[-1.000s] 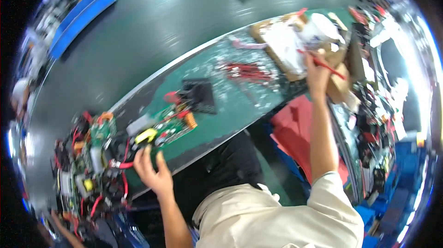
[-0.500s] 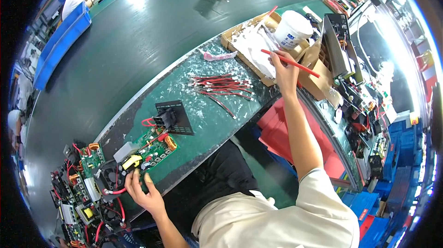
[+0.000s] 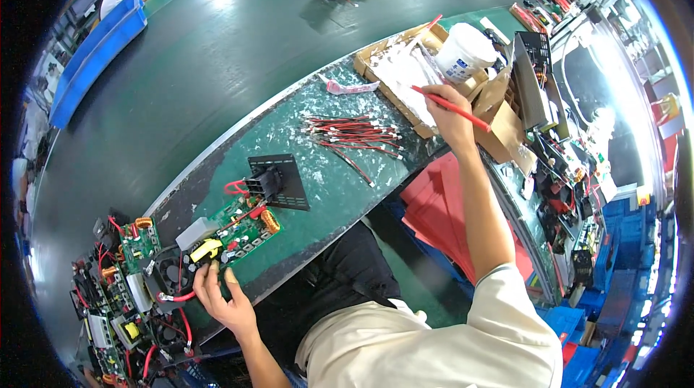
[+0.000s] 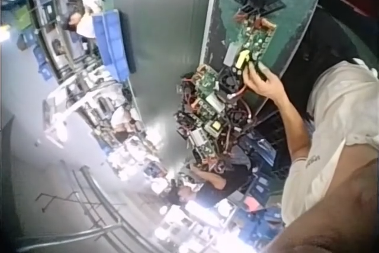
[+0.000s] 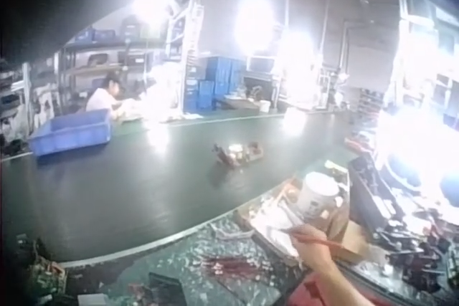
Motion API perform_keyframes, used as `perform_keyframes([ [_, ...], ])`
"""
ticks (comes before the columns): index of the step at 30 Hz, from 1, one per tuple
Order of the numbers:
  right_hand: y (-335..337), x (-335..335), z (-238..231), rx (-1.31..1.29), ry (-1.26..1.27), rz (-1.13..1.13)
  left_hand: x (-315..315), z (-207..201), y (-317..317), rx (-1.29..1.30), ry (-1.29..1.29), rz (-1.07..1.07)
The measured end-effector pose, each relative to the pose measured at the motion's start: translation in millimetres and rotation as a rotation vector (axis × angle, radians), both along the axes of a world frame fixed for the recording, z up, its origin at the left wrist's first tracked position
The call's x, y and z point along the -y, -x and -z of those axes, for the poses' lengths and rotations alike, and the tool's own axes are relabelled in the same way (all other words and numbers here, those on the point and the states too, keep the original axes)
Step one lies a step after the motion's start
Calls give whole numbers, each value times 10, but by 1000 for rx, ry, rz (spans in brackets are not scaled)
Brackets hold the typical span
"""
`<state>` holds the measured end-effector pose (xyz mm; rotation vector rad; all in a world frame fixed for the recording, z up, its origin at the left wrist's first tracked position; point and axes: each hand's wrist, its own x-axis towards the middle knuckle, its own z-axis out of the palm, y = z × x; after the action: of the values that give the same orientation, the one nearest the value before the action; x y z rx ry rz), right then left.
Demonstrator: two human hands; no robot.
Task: Assembling components onto electronic circuit boards, including applying thermal paste and mounting cooling fans.
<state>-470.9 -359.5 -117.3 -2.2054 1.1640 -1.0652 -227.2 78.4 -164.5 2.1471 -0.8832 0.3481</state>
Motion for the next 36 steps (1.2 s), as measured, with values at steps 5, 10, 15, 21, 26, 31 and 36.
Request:
perform_keyframes([
  [5,3,-130,-302,-116,-6,9,-91,39,0,-39,48,-27],
  [10,-212,-1011,-1022,283,-277,-204,-28,23,27,115,-71,6],
  [15,-592,-1902,-1104,160,-425,-583,62,-93,-25,299,-154,78],
  [21,-936,-2401,-805,-84,-125,-817,77,-96,-1,171,-290,119],
  [26,-1006,-2513,-742,-140,-69,-811,67,-60,-9,146,-248,112],
  [31,-1040,-2551,-585,-83,-73,-815,74,-18,-18,154,-154,116],
  [36,-1057,-2553,-617,-56,65,-809,74,7,-30,125,-141,108],
])
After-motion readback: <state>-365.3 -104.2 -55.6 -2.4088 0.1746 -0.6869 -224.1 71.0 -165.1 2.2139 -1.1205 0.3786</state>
